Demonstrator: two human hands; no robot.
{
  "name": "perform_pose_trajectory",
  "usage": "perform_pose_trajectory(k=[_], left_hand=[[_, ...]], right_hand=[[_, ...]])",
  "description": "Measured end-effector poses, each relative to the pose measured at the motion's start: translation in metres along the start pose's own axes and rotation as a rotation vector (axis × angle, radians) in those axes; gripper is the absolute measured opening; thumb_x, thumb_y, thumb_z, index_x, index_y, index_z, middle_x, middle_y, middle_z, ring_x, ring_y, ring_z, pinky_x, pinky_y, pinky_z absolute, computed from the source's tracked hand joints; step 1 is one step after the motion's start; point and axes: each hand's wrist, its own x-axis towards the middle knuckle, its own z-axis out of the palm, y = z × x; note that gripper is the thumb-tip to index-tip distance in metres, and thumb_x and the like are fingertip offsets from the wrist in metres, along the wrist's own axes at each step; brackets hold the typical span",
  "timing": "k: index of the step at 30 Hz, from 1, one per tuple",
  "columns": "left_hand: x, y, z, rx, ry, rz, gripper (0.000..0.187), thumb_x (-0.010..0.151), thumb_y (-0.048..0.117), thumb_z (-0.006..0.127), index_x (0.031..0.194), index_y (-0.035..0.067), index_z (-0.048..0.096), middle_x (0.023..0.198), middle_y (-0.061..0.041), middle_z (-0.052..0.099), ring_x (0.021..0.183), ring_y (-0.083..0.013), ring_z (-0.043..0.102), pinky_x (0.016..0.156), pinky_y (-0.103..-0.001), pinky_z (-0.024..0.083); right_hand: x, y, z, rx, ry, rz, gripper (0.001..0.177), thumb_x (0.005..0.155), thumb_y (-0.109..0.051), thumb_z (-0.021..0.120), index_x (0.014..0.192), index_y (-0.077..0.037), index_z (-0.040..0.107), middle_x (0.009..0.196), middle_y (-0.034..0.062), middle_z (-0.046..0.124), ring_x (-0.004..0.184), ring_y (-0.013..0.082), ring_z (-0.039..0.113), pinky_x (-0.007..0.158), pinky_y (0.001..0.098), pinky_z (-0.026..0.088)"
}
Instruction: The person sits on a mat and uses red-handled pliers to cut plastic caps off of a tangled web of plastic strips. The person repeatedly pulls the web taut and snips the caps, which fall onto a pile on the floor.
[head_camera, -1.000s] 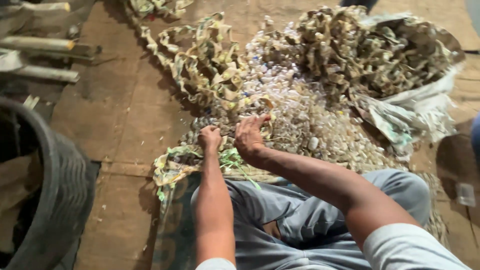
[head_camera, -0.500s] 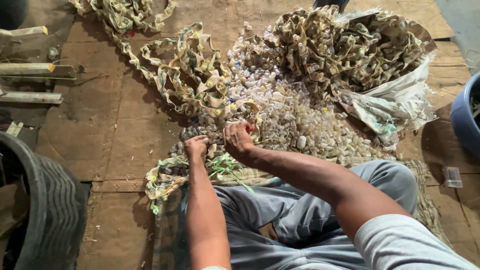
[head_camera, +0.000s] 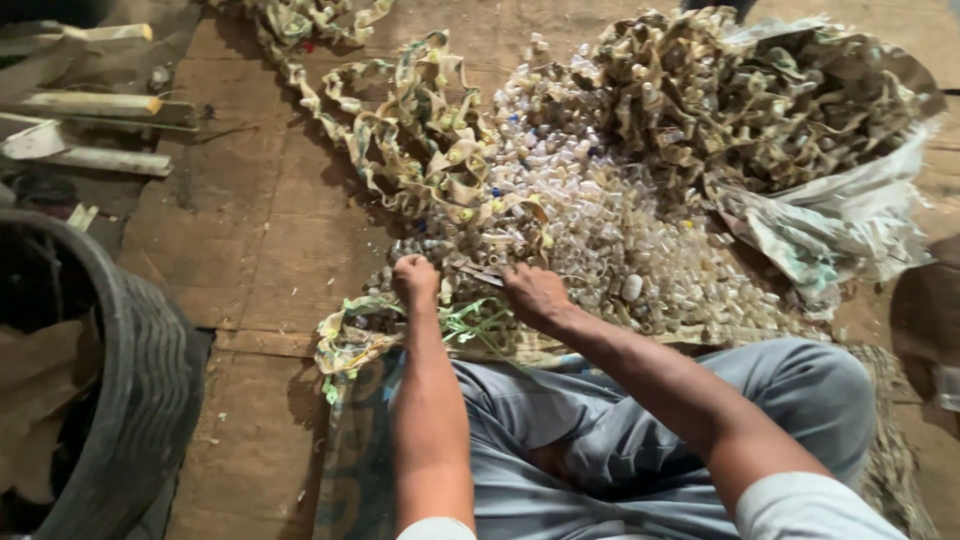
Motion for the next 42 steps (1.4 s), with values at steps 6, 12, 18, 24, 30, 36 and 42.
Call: perform_pose_trajectory(k=[6,12,18,24,30,36,42], left_hand=[[-0.043,0.057,-0.038,-0.271,-0.037,0.341,0.017,0.085,0.017,0.069,0.094,0.005,0.078,0.084,-0.014,0.076,0.077,-0.0252,0.074,0.072,-0.036,0.057],[-0.107,0.069,-0.023,-0.757,-0.769,-0.035,0.020,0.096,0.011,0.064,0.109,-0.001,0.074,0.088,-0.008,0.076,0.071,-0.0152,0.071,0.065,-0.029,0.060],[-0.114,0.057,-0.005,-0.983,-1.047,-0.419,0.020,0.095,0.010,0.068,0.111,-0.002,0.072,0.093,-0.010,0.075,0.079,-0.0218,0.073,0.066,-0.039,0.062],[-0.098,0.061,-0.018,-1.008,-0.863,-0.396,0.022,0.094,0.018,0.067,0.108,0.001,0.072,0.088,-0.010,0.075,0.073,-0.0207,0.072,0.064,-0.036,0.061],[-0.058,0.070,-0.031,-0.765,-0.390,-0.224,0.014,0.093,0.007,0.068,0.104,0.000,0.073,0.082,-0.003,0.071,0.066,-0.0121,0.064,0.059,-0.027,0.054],[-0.056,0.075,-0.021,-0.825,-0.487,-0.216,0.018,0.093,0.011,0.066,0.109,0.003,0.070,0.081,-0.001,0.068,0.065,-0.0110,0.064,0.059,-0.025,0.054],[-0.050,0.073,-0.006,-0.691,-0.397,-0.209,0.023,0.092,0.009,0.067,0.113,0.000,0.069,0.085,-0.003,0.068,0.064,-0.0117,0.064,0.058,-0.025,0.054]], right_hand=[[-0.009,0.010,-0.020,0.088,-0.213,0.079,0.025,0.098,-0.034,0.064,0.109,-0.011,0.069,0.104,0.0192,0.069,0.096,0.0380,0.067,0.080,0.0488,0.055],[-0.023,0.012,-0.023,0.919,0.264,0.000,0.033,0.087,-0.009,0.075,0.120,-0.005,0.072,0.103,0.0160,0.067,0.093,0.0301,0.068,0.081,0.0380,0.056],[-0.025,0.036,-0.028,0.727,0.382,-0.218,0.024,0.090,-0.004,0.074,0.114,-0.006,0.074,0.100,0.0111,0.072,0.089,0.0267,0.072,0.076,0.0345,0.058],[-0.052,0.036,-0.054,0.268,0.194,-0.458,0.024,0.082,-0.009,0.071,0.106,-0.008,0.072,0.089,0.0132,0.066,0.078,0.0359,0.066,0.065,0.0473,0.054],[-0.178,0.034,-0.018,0.382,-0.026,-0.971,0.012,0.086,-0.012,0.067,0.098,-0.008,0.067,0.084,0.0123,0.061,0.074,0.0327,0.061,0.062,0.0470,0.051],[-0.158,0.291,-0.064,-0.217,0.072,-0.008,0.007,0.090,-0.007,0.061,0.094,-0.007,0.066,0.081,0.0135,0.063,0.069,0.0306,0.061,0.060,0.0455,0.052],[-0.090,0.342,-0.131,-0.343,0.297,0.227,0.011,0.093,-0.002,0.056,0.091,-0.006,0.065,0.079,0.0146,0.064,0.065,0.0284,0.062,0.057,0.0441,0.053]])
